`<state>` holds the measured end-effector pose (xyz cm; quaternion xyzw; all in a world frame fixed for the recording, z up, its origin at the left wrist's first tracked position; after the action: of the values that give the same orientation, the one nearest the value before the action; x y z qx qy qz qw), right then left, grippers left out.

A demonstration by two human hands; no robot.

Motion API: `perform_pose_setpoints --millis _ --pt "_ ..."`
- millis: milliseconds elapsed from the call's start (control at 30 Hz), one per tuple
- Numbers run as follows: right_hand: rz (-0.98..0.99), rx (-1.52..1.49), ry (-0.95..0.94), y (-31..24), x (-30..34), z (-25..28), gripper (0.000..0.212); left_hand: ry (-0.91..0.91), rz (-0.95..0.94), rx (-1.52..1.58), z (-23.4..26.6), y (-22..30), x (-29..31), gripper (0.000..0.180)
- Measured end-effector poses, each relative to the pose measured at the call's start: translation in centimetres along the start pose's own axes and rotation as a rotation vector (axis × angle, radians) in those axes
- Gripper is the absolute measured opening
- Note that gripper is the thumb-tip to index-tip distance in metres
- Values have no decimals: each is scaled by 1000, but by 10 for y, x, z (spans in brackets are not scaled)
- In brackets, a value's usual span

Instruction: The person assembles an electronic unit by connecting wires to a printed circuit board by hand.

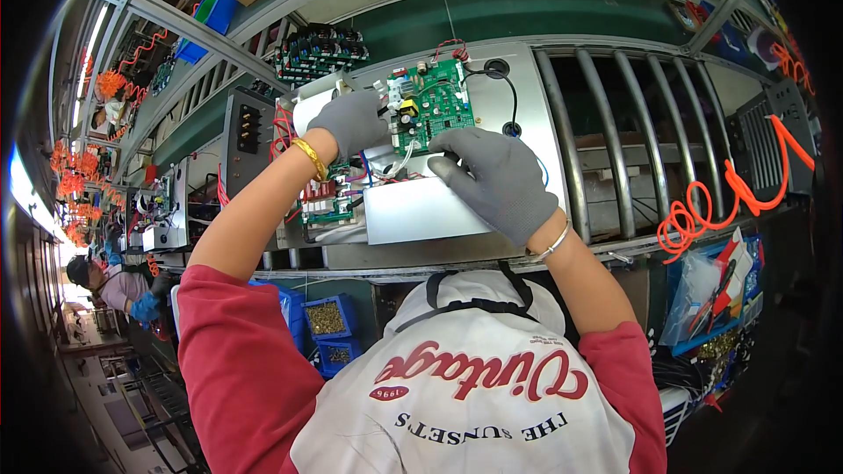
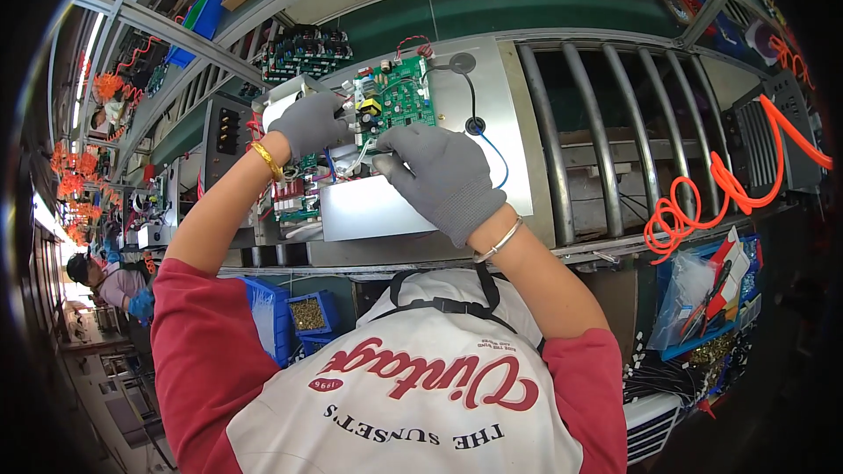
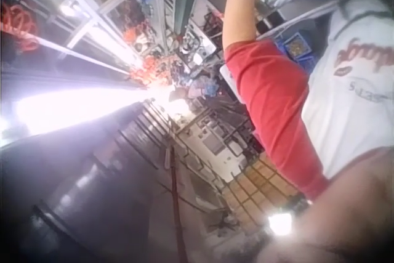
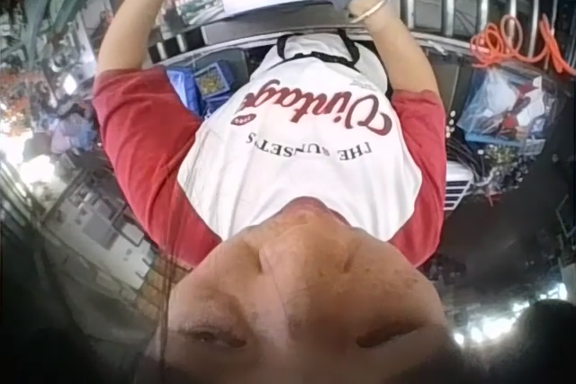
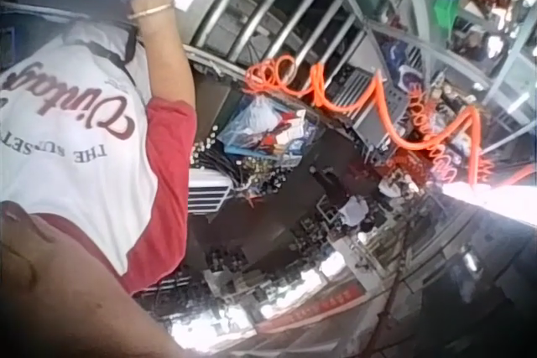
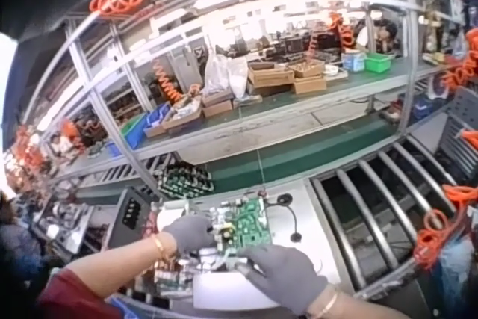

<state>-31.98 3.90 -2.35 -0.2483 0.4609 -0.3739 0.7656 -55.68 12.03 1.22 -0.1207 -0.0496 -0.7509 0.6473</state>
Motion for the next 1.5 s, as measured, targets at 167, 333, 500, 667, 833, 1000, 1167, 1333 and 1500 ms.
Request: perform_pose_setpoints --millis 167,333,500,667,833,1000,1167,1333,1500 --pt "-6 4 9 2 -1 0 18 -43 -3 11 3 3 -3 42" --pt "2 -29 21 1 -1 -1 18 -79 12 16 6 5 -1 44" --pt "-23 -41 0 2 -1 0 19 -38 -52 20 9 12 7 44" --pt "-45 -57 -8 0 -1 1 18 -29 -57 54 -6 6 2 39" --pt "-22 -80 -4 -2 0 0 22 68 -143 92 -21 -5 -1 34" --pt "-42 26 5 11 3 -9 20 191 -203 258 -28 -8 -4 27" --pt "-42 200 -32 5 3 -15 24 202 -233 226 -29 -10 1 30" --pt "-62 312 -104 5 1 -14 28 182 -242 284 -31 -9 5 29" --pt "-35 485 -1 2 -19 -33 34 385 -364 177 -23 -7 26 25"
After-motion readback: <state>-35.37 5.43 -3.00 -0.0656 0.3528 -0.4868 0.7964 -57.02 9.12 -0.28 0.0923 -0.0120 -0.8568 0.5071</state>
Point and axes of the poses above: each hand's wrist, its own x-axis away from the middle knuckle, its own z-axis out of the back of the hand, y = z × x, the point moved 2 cm from there along -x, towards the middle knuckle, and after that the axes turned 3 degrees about y, right-handed, at the moved point
